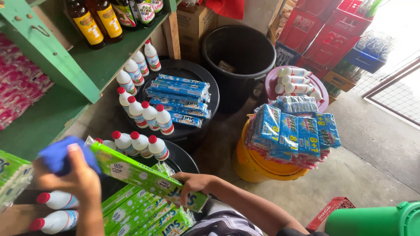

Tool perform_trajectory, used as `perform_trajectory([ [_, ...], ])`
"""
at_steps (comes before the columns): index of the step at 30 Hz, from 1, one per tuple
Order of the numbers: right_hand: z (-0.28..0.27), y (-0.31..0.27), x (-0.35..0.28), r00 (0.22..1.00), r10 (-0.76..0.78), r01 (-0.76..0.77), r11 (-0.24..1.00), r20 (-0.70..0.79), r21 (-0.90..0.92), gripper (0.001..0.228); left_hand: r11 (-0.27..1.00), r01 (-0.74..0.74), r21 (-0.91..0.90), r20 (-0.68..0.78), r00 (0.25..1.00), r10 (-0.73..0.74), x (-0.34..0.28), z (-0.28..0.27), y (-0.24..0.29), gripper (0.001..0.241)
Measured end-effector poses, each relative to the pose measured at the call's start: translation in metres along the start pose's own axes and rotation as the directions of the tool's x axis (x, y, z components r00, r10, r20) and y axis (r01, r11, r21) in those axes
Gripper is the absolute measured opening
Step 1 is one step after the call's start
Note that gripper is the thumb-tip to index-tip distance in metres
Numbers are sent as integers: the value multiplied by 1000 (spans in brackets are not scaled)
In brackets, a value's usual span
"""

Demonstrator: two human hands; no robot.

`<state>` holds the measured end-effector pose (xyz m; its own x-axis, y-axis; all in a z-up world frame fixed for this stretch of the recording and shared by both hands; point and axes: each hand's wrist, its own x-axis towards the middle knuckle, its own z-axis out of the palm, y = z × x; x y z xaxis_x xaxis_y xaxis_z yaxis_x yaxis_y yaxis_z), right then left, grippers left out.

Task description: Organizing detergent bars and other cleaning products on a shelf and wiping them down with a cloth.

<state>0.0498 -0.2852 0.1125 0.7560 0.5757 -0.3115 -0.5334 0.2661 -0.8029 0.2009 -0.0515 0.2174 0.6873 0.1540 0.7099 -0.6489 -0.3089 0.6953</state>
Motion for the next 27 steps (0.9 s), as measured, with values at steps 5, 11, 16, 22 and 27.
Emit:
perform_trajectory([
  [5, 2, -7, 4, 995, 68, -65, 997, -75, 34, 72, 806, 323, -497, -246, 838, -487, 1, 11, 7, 18],
  [11, 6, -9, 4, 999, 34, -33, 999, -34, 20, 56, 496, 292, -818, -100, 777, -621, -41, 38, -12, 23],
  [16, 7, -34, -12, 995, -94, 100, 984, -42, 148, 59, 995, 15, -98, 125, 992, -2, -58, 26, 8, 33],
  [22, -16, -18, -7, 981, -73, 30, 972, -178, -231, 67, 917, -37, 397, 434, 888, -153, -34, 27, 33, 34],
  [27, -29, -14, -5, 980, -71, 29, 974, -183, -224, 64, 936, -145, 321, 559, 827, -64, -33, 26, 40, 36],
])
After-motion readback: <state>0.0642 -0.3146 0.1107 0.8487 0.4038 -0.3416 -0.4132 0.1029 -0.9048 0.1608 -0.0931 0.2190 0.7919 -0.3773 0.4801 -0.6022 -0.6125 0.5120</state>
